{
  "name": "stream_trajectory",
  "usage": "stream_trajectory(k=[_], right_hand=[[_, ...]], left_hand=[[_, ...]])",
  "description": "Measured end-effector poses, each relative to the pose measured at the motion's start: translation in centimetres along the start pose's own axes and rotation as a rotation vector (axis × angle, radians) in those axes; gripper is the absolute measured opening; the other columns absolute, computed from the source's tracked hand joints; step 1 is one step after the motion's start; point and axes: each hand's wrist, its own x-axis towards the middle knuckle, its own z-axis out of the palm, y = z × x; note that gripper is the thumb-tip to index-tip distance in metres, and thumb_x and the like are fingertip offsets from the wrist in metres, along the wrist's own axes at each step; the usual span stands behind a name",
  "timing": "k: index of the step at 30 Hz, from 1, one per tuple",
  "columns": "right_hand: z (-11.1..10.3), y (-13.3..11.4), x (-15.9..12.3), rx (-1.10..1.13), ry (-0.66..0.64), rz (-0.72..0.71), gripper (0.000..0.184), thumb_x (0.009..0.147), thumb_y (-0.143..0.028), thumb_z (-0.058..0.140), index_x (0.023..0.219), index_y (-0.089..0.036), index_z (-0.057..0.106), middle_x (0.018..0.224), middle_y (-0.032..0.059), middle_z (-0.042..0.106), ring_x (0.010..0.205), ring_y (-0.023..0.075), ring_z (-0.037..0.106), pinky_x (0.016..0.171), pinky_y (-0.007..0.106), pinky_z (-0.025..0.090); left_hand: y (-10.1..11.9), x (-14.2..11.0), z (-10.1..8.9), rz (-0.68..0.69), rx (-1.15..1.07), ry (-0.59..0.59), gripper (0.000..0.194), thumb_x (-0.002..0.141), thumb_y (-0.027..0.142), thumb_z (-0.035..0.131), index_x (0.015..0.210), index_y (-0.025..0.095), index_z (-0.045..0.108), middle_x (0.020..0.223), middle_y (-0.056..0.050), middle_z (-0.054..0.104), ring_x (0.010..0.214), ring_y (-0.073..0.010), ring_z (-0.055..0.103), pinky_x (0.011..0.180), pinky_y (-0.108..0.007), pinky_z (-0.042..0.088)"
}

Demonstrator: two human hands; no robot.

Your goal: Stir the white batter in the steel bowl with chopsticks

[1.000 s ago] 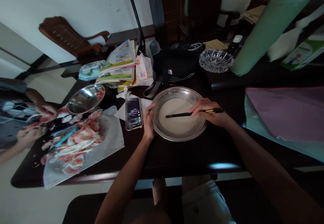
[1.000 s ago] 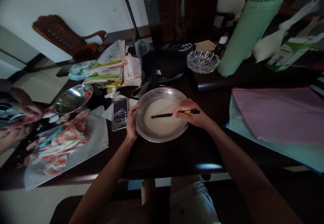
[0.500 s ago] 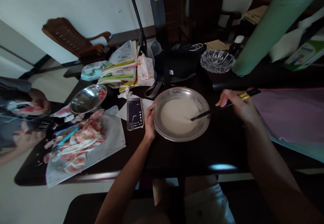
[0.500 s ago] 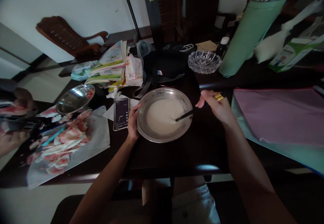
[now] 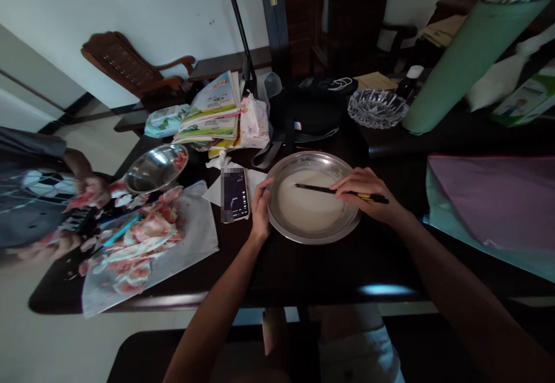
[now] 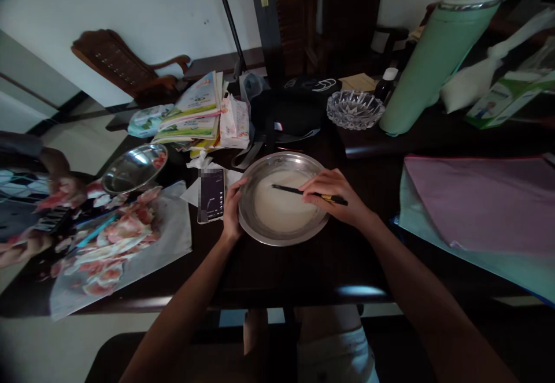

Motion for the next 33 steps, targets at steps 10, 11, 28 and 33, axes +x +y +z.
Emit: stream_trajectory(k=[10,11,28,33], right_hand=[[-3.5,-0.2,-0.9,0.187,0.36,0.232,0.049,0.097,-0.058,0.056,0.059,-0.03,0.068,0.062,0.0025,0.069,0.065,0.0251,0.064,0.082,0.048,0.045],[-3.6,-0.2,-0.9,0.227,0.341,0.255,0.05,0.096,-0.06,0.057,0.057,-0.03,0.068,0.061,0.0023,0.067,0.064,0.0248,0.064,0.08,0.047,0.046],[-1.2,0.2,-0.5,-0.054,0.105,0.043,0.024,0.098,-0.037,0.063,0.08,-0.027,0.075,0.089,0.0015,0.082,0.083,0.0237,0.073,0.082,0.043,0.045],[-2.7,0.3,-0.9,0.094,0.307,0.122,0.043,0.101,-0.045,0.056,0.066,-0.027,0.072,0.07,0.0015,0.075,0.069,0.0227,0.065,0.079,0.044,0.043]], left_hand=[[0.4,-0.2,0.1,-0.015,-0.012,-0.026,0.039,0.088,0.052,0.061,0.114,0.024,0.071,0.119,-0.007,0.07,0.113,-0.0271,0.063,0.099,-0.041,0.05],[0.4,-0.2,0.1,-0.018,-0.011,-0.021,0.039,0.088,0.051,0.061,0.113,0.024,0.071,0.118,-0.007,0.071,0.112,-0.027,0.063,0.098,-0.041,0.051],[0.3,-0.2,-0.1,-0.039,-0.016,-0.057,0.04,0.091,0.051,0.059,0.117,0.023,0.069,0.125,-0.007,0.069,0.119,-0.0276,0.063,0.105,-0.042,0.048],[0.3,-0.2,0.0,-0.023,-0.002,-0.046,0.039,0.09,0.051,0.059,0.116,0.023,0.07,0.121,-0.007,0.07,0.117,-0.0277,0.063,0.103,-0.043,0.049]])
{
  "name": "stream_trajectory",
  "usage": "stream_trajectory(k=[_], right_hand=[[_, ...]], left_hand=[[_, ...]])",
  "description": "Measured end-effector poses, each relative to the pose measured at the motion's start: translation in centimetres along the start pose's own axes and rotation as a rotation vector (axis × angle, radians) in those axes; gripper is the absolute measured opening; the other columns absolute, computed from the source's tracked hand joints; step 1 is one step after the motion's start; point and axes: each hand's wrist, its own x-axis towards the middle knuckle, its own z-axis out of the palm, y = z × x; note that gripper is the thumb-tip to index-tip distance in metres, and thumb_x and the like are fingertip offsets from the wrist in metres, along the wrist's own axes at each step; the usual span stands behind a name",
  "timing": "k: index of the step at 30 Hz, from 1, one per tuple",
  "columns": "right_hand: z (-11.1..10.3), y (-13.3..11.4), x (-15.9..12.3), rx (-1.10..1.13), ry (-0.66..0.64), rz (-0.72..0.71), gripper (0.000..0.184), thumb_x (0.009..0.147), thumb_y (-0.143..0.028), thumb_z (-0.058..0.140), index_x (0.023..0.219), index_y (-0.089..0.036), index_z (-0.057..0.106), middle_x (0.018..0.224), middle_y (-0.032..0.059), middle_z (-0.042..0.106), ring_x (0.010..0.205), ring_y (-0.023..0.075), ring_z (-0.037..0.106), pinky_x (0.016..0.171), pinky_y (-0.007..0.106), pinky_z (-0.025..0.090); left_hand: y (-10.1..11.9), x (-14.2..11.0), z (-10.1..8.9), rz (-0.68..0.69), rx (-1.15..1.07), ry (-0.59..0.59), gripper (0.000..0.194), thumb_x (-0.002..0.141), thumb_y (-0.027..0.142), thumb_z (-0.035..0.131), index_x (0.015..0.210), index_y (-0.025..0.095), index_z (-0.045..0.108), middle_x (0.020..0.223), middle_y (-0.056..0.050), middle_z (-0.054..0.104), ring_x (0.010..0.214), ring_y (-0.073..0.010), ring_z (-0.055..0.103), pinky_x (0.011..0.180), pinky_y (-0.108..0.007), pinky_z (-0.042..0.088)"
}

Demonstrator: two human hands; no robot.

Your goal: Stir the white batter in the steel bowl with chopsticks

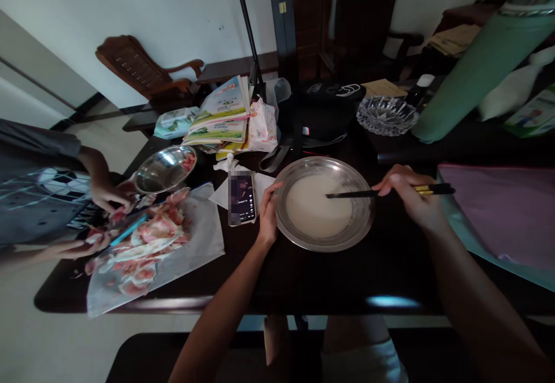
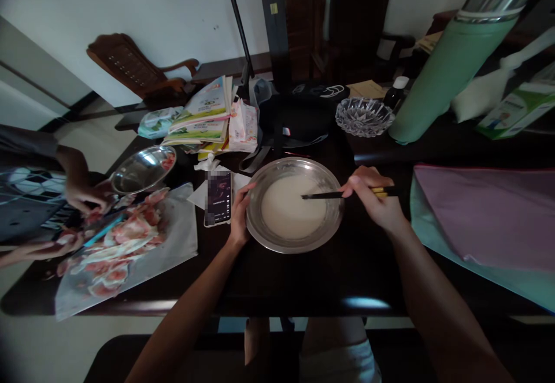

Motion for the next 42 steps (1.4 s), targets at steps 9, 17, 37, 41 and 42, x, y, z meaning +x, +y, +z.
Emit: stream_trajectory(k=[9,17,37,41,42], right_hand=[[0.5,-0.4,0.0,0.14,-0.197,0.051,0.045,0.1,-0.051,0.057,0.065,-0.027,0.073,0.069,0.0027,0.075,0.069,0.0224,0.066,0.074,0.042,0.047],[2.0,0.1,0.0,-0.082,-0.332,-0.068,0.026,0.098,-0.042,0.062,0.082,-0.028,0.077,0.092,0.0016,0.082,0.088,0.0247,0.073,0.087,0.045,0.046],[2.3,-0.2,0.1,0.027,-0.348,-0.061,0.029,0.097,-0.038,0.063,0.074,-0.028,0.077,0.082,0.0008,0.081,0.08,0.022,0.072,0.081,0.04,0.048],[2.8,0.0,0.0,-0.053,-0.321,-0.084,0.016,0.095,-0.034,0.066,0.085,-0.029,0.078,0.092,0.0011,0.082,0.088,0.0241,0.074,0.086,0.043,0.047],[2.6,0.0,0.0,-0.078,-0.292,-0.072,0.017,0.095,-0.034,0.066,0.084,-0.029,0.078,0.092,0.0014,0.082,0.088,0.0242,0.074,0.085,0.043,0.047]], left_hand=[[0.0,0.0,-0.1,-0.016,0.02,-0.014,0.04,0.09,0.052,0.058,0.117,0.024,0.068,0.124,-0.007,0.068,0.118,-0.0278,0.061,0.103,-0.042,0.048],[0.1,0.1,-0.1,-0.003,0.013,-0.018,0.04,0.091,0.053,0.058,0.116,0.024,0.068,0.122,-0.007,0.069,0.117,-0.0277,0.062,0.103,-0.042,0.048],[0.4,0.0,0.0,0.007,0.048,0.013,0.041,0.089,0.053,0.059,0.114,0.023,0.07,0.118,-0.007,0.07,0.111,-0.0265,0.063,0.098,-0.04,0.051],[0.2,0.1,0.1,-0.01,0.005,0.027,0.038,0.089,0.05,0.059,0.115,0.024,0.07,0.121,-0.007,0.07,0.115,-0.0267,0.063,0.102,-0.041,0.05],[0.1,0.1,0.1,-0.009,0.003,0.026,0.038,0.089,0.049,0.059,0.115,0.024,0.071,0.122,-0.007,0.07,0.116,-0.0269,0.063,0.103,-0.042,0.05]])
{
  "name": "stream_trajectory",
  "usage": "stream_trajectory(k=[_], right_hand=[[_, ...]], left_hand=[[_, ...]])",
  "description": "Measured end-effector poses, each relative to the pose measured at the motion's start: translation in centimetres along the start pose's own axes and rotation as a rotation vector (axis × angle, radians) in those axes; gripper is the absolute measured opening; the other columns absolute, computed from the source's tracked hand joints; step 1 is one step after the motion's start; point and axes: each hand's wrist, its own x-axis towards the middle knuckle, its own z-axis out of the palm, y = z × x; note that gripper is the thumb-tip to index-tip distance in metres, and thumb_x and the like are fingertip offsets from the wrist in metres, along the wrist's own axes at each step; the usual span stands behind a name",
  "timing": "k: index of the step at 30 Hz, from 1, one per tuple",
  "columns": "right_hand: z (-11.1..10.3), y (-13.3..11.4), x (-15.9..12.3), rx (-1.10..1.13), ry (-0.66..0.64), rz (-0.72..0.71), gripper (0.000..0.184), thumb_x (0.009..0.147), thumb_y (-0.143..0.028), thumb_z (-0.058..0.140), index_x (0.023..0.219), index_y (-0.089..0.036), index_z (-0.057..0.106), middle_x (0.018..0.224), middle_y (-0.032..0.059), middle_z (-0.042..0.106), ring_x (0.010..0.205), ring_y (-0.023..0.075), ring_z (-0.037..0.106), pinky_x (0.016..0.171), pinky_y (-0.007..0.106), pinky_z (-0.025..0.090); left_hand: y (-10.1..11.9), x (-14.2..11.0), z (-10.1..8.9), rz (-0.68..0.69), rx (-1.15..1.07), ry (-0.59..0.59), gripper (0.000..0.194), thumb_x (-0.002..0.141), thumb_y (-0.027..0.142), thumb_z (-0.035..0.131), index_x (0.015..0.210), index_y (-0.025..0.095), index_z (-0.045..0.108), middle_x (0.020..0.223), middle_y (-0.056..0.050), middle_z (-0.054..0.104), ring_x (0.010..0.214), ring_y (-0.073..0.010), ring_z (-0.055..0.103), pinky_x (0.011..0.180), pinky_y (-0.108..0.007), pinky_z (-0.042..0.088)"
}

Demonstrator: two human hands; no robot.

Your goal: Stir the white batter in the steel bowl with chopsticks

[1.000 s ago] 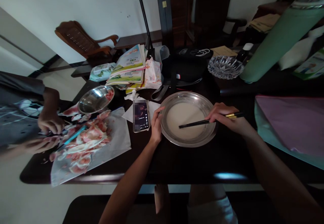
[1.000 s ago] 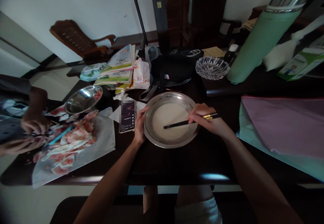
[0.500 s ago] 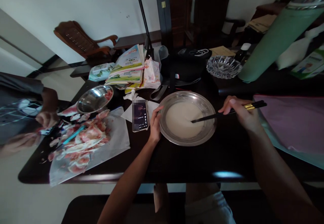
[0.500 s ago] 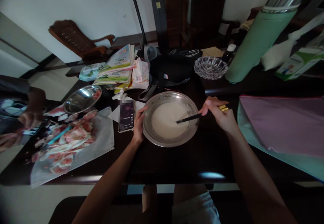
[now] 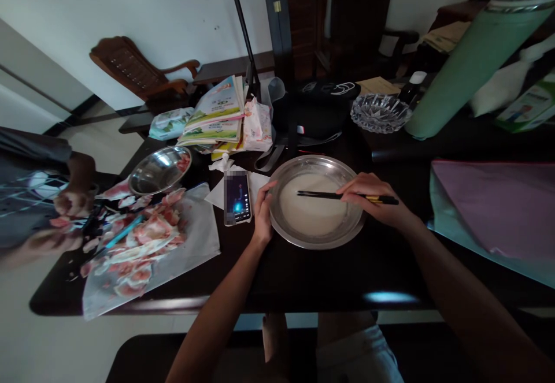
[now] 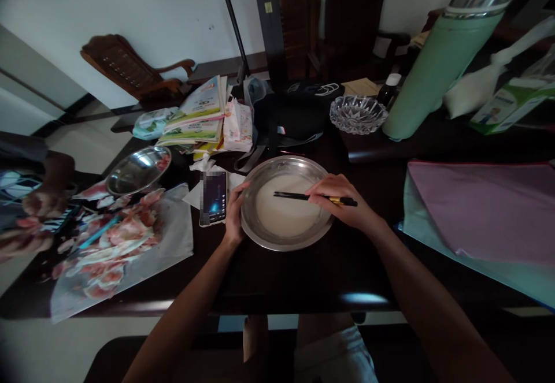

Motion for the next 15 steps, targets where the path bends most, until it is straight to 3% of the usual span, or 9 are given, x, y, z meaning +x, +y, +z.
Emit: stream_trajectory(k=[4,8,11,15], right_hand=[[-1.4,0.0,-0.2,-0.015,0.177,0.082,0.034,0.099,-0.044,0.06,0.071,-0.028,0.074,0.08,0.0024,0.079,0.079,0.0236,0.071,0.082,0.044,0.048],[-2.7,0.1,-0.6,0.145,0.31,0.151,0.049,0.098,-0.056,0.056,0.061,-0.026,0.069,0.066,0.0027,0.072,0.068,0.0229,0.066,0.08,0.045,0.048],[-2.9,0.0,-0.7,0.266,0.265,0.166,0.051,0.098,-0.056,0.057,0.058,-0.025,0.068,0.06,0.002,0.067,0.063,0.021,0.063,0.074,0.042,0.048],[-1.9,-0.3,-0.4,0.25,0.109,0.122,0.047,0.099,-0.053,0.057,0.064,-0.025,0.072,0.067,0.0027,0.073,0.068,0.0211,0.067,0.073,0.04,0.049]], left_hand=[[-0.1,0.0,-0.1,0.026,0.021,-0.016,0.039,0.09,0.049,0.058,0.116,0.023,0.071,0.123,-0.007,0.069,0.118,-0.0274,0.062,0.105,-0.043,0.049],[0.1,0.0,-0.2,0.034,0.029,-0.021,0.04,0.09,0.05,0.059,0.117,0.023,0.07,0.124,-0.008,0.07,0.118,-0.0278,0.063,0.104,-0.043,0.049],[0.1,0.0,-0.1,0.031,0.031,-0.011,0.04,0.089,0.05,0.059,0.116,0.022,0.07,0.121,-0.008,0.07,0.116,-0.0275,0.063,0.102,-0.042,0.05],[0.2,0.0,0.0,0.023,0.048,-0.005,0.041,0.089,0.052,0.059,0.115,0.022,0.07,0.12,-0.008,0.07,0.115,-0.0272,0.063,0.101,-0.041,0.05]])
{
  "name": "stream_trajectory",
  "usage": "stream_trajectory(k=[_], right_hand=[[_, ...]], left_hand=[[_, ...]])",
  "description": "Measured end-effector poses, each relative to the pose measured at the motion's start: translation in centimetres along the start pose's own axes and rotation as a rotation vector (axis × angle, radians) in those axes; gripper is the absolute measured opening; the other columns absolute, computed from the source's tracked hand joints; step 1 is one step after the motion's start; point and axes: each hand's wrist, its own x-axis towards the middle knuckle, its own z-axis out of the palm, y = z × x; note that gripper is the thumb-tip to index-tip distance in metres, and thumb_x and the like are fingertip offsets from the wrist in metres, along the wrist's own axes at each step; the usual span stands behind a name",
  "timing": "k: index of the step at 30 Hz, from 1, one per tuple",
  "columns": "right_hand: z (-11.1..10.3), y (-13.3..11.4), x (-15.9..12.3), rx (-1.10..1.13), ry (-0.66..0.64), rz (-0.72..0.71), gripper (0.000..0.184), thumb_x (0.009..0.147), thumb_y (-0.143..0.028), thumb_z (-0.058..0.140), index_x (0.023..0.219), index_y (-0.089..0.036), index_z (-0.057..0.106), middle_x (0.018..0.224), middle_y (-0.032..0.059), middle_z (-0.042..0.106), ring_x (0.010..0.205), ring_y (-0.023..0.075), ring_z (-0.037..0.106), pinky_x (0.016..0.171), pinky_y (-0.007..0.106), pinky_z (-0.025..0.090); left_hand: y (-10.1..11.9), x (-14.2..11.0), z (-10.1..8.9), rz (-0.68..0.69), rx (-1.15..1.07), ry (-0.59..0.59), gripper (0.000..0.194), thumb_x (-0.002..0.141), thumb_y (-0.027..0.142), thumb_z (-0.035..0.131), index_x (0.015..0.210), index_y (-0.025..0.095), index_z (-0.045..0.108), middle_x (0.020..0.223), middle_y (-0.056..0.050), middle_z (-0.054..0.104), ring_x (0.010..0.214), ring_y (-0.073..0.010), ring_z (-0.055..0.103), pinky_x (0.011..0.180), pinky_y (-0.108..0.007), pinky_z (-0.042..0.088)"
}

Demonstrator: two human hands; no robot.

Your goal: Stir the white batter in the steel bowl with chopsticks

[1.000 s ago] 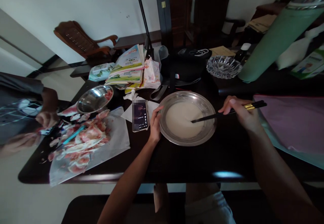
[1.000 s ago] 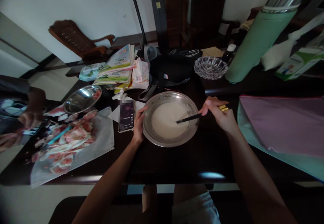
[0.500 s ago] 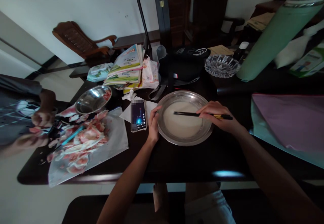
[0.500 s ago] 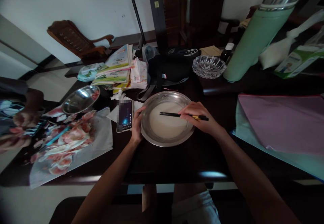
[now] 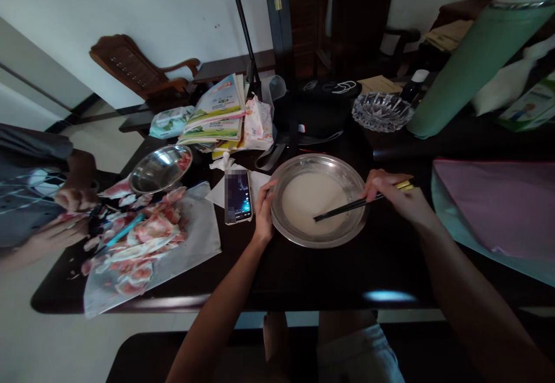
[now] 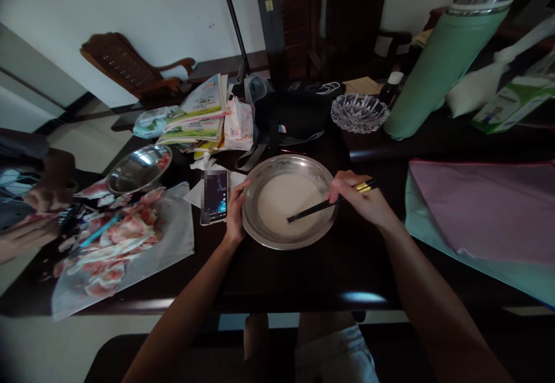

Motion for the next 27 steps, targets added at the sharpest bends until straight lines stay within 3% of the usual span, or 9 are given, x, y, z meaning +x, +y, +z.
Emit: stream_trajectory(k=[4,7,12,17,22,27], right_hand=[[1.6,0.4,0.2,-0.131,-0.151,-0.095,0.033,0.098,-0.044,0.062,0.073,-0.028,0.076,0.082,0.0018,0.081,0.08,0.0229,0.073,0.081,0.042,0.049],[2.0,0.7,0.3,-0.211,-0.149,-0.13,0.022,0.096,-0.038,0.065,0.081,-0.029,0.078,0.092,0.0016,0.082,0.088,0.0243,0.074,0.086,0.043,0.048],[0.7,0.5,0.2,-0.246,0.036,-0.072,0.032,0.098,-0.046,0.06,0.075,-0.029,0.075,0.084,0.0019,0.08,0.08,0.0236,0.07,0.081,0.045,0.047],[-0.8,0.4,-0.1,-0.043,0.22,0.002,0.046,0.098,-0.054,0.058,0.062,-0.028,0.068,0.064,0.0019,0.069,0.067,0.0236,0.064,0.078,0.045,0.047],[-0.8,0.3,-0.2,0.057,0.11,0.054,0.048,0.098,-0.055,0.058,0.059,-0.028,0.068,0.063,0.0024,0.069,0.064,0.0225,0.064,0.073,0.043,0.049],[0.8,0.3,0.1,-0.061,-0.092,-0.016,0.046,0.098,-0.055,0.056,0.066,-0.027,0.073,0.074,0.0033,0.078,0.072,0.0227,0.07,0.079,0.043,0.051]], left_hand=[[0.1,0.0,0.1,0.01,-0.011,0.011,0.039,0.089,0.051,0.059,0.114,0.023,0.07,0.116,-0.007,0.071,0.112,-0.0267,0.064,0.099,-0.04,0.051],[0.1,0.0,0.1,0.008,-0.025,0.007,0.039,0.089,0.051,0.06,0.114,0.023,0.07,0.119,-0.007,0.07,0.114,-0.0266,0.064,0.102,-0.041,0.05],[-0.1,0.0,0.1,0.004,-0.037,-0.009,0.04,0.089,0.053,0.06,0.114,0.023,0.07,0.122,-0.007,0.069,0.116,-0.0272,0.062,0.104,-0.042,0.048],[-0.1,0.0,0.1,0.012,-0.017,0.002,0.041,0.088,0.053,0.059,0.114,0.023,0.07,0.12,-0.007,0.069,0.115,-0.0272,0.062,0.102,-0.041,0.048],[0.1,-0.1,0.0,0.001,-0.014,-0.006,0.041,0.088,0.054,0.06,0.115,0.023,0.069,0.118,-0.007,0.07,0.111,-0.027,0.063,0.098,-0.041,0.05],[0.2,-0.1,0.1,-0.006,-0.027,-0.008,0.043,0.087,0.056,0.061,0.114,0.023,0.069,0.118,-0.007,0.069,0.112,-0.0272,0.063,0.099,-0.04,0.05]])
